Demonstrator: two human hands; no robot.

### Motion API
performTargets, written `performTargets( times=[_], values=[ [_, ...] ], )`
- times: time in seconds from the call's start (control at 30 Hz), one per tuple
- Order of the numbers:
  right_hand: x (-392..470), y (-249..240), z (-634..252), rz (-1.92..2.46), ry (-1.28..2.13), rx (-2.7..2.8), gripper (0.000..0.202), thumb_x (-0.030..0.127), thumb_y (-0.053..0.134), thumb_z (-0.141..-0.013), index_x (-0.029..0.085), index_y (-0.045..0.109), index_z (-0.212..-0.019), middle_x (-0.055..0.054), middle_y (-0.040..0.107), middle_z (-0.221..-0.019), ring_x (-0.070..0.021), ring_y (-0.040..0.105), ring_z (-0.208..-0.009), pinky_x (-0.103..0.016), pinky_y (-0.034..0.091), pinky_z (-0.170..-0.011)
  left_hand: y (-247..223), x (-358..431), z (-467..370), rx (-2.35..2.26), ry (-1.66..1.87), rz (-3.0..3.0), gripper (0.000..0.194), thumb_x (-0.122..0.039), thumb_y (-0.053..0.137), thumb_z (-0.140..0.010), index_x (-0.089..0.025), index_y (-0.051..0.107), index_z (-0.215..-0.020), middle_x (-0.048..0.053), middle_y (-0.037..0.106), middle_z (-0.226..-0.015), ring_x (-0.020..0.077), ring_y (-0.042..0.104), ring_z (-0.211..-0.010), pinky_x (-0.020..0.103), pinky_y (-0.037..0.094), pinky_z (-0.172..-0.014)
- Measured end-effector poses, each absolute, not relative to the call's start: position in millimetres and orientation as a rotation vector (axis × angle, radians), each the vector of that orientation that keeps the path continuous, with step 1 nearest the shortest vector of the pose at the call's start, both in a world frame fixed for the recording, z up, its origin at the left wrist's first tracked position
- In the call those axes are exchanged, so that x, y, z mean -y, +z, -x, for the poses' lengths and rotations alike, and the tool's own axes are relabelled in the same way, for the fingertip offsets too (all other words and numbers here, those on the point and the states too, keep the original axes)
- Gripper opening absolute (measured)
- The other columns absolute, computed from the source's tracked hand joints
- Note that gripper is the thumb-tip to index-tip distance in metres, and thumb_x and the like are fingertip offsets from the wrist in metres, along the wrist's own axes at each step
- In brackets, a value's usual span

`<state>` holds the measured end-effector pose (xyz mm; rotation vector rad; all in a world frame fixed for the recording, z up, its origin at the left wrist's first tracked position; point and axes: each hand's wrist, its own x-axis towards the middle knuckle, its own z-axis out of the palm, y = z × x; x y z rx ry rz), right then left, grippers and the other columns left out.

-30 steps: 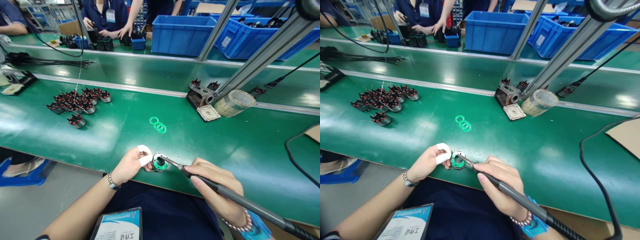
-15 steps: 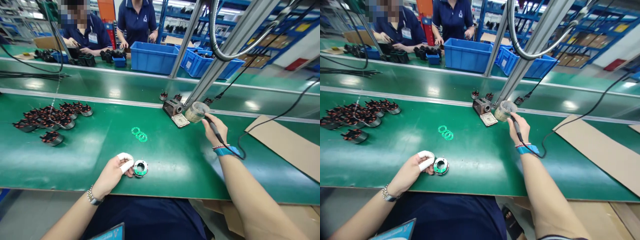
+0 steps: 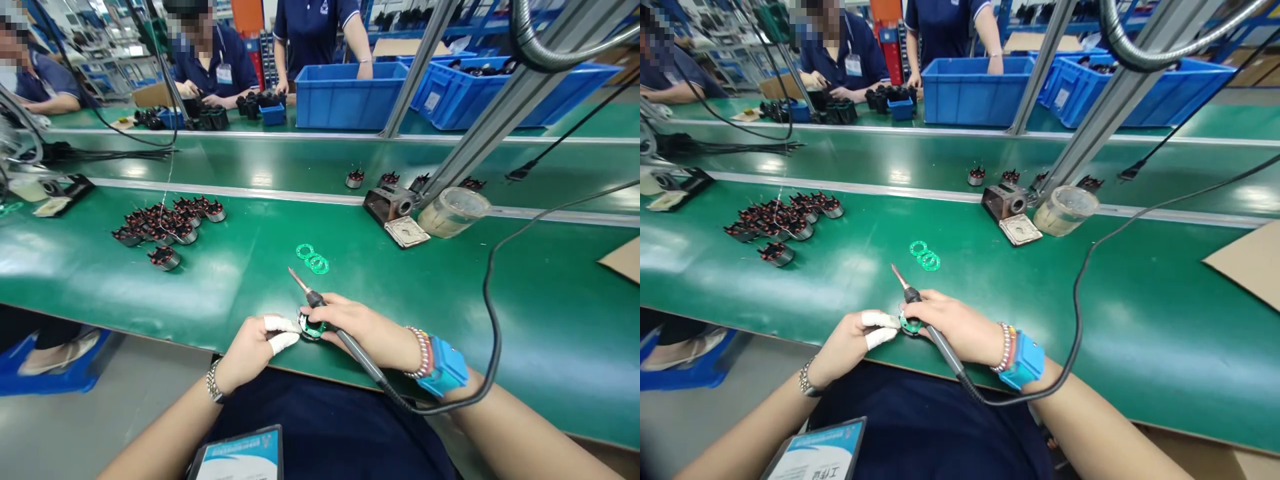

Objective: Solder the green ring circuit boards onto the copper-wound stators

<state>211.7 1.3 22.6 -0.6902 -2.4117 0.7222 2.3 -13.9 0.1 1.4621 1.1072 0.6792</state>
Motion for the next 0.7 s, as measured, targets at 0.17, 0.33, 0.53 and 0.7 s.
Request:
performTargets(
  times=[0.17, 0.33, 0.53, 0.7],
  values=[
    [17, 8, -201, 0.892, 0.516, 2.236, 0.030, 0.015, 0.052, -0.083, 0.018, 0.045, -0.112, -0.010, 0.059, -0.097, -0.0195, 0.055, -0.088, -0.033, 0.052, -0.074, 5, 6, -12, -1.095, 0.646, -1.119, 0.012, -0.025, 0.066, -0.065, -0.014, 0.065, -0.069, 0.000, 0.061, -0.061, 0.0095, 0.051, -0.052, 0.022, 0.044, -0.053],
    [23, 12, -189, 1.004, 0.468, 2.095, 0.024, 0.016, 0.051, -0.083, 0.019, 0.047, -0.106, -0.006, 0.058, -0.085, -0.0177, 0.054, -0.077, -0.030, 0.050, -0.066, 3, -1, -15, -1.047, 0.647, -1.061, 0.015, -0.025, 0.067, -0.063, -0.013, 0.057, -0.063, -0.002, 0.054, -0.057, 0.0068, 0.046, -0.049, 0.018, 0.040, -0.048],
    [12, 24, -179, 0.967, 0.514, 2.130, 0.016, 0.011, 0.047, -0.082, 0.019, 0.048, -0.097, -0.003, 0.056, -0.075, -0.0154, 0.051, -0.069, -0.026, 0.047, -0.060, 2, 2, -17, -1.043, 0.686, -1.111, 0.018, -0.027, 0.066, -0.065, -0.014, 0.053, -0.062, -0.003, 0.051, -0.058, 0.0069, 0.044, -0.052, 0.018, 0.039, -0.049],
    [11, 22, -176, 0.968, 0.536, 2.119, 0.017, 0.009, 0.045, -0.082, 0.019, 0.046, -0.096, -0.002, 0.053, -0.074, -0.0148, 0.050, -0.067, -0.026, 0.046, -0.060, 2, 5, -14, -1.031, 0.694, -1.155, 0.015, -0.028, 0.064, -0.069, -0.014, 0.058, -0.070, -0.001, 0.054, -0.063, 0.0087, 0.046, -0.057, 0.020, 0.040, -0.053]
  ],
)
